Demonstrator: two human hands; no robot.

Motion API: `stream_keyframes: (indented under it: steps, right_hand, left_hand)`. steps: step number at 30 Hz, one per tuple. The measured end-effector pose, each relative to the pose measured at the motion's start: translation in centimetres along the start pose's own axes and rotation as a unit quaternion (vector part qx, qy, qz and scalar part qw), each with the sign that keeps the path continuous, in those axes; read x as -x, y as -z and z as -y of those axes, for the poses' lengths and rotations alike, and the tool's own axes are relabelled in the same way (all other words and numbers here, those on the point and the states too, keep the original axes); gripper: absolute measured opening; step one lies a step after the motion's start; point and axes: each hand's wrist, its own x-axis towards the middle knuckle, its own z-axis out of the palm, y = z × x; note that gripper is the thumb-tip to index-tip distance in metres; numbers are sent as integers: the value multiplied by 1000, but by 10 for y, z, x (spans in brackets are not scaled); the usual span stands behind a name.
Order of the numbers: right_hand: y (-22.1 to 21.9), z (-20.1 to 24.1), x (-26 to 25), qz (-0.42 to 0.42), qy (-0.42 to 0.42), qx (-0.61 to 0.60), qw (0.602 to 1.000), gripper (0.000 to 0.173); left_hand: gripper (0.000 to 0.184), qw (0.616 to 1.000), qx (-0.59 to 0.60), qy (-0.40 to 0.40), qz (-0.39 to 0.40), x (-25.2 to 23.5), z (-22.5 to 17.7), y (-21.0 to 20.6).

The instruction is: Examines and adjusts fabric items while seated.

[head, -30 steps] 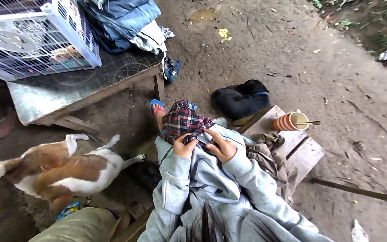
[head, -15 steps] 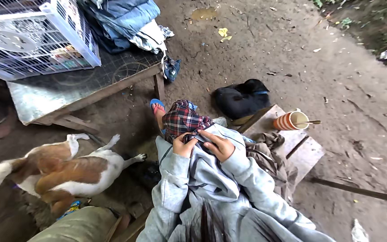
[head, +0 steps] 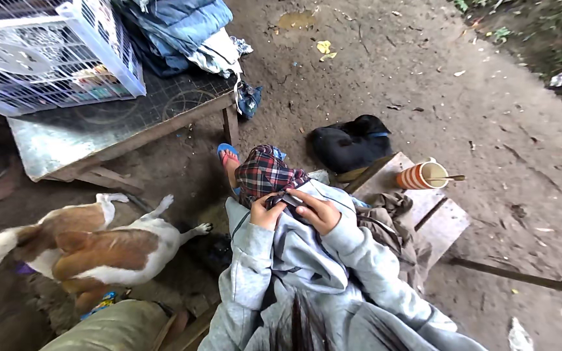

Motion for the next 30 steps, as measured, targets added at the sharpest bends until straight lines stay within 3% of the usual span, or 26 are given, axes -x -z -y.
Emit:
stream_keyframes:
  steps: [4, 13, 17, 22, 30]
  right_hand:
    - [0, 11, 1, -5, -36, 94, 995, 51]
    - [-4, 6, 1, -14, -13, 93, 996, 48]
    - [-5, -8, 0, -14, 47, 5, 999, 41]
    - [3, -5, -1, 37, -40, -183, 982, 43]
    - [3, -5, -1, 38, -14, -163, 986, 43]
  left_hand:
    - [14, 998, 67, 4, -8, 0, 4, 1]
    - [15, 998, 58, -3, 5, -1, 6, 2]
    - [18, 998, 66, -16, 12, -2, 9, 3]
    - [12, 999, 26, -34, 18, -2, 8, 3]
    - [19, 998, -1, -56, -13, 3, 7, -2]
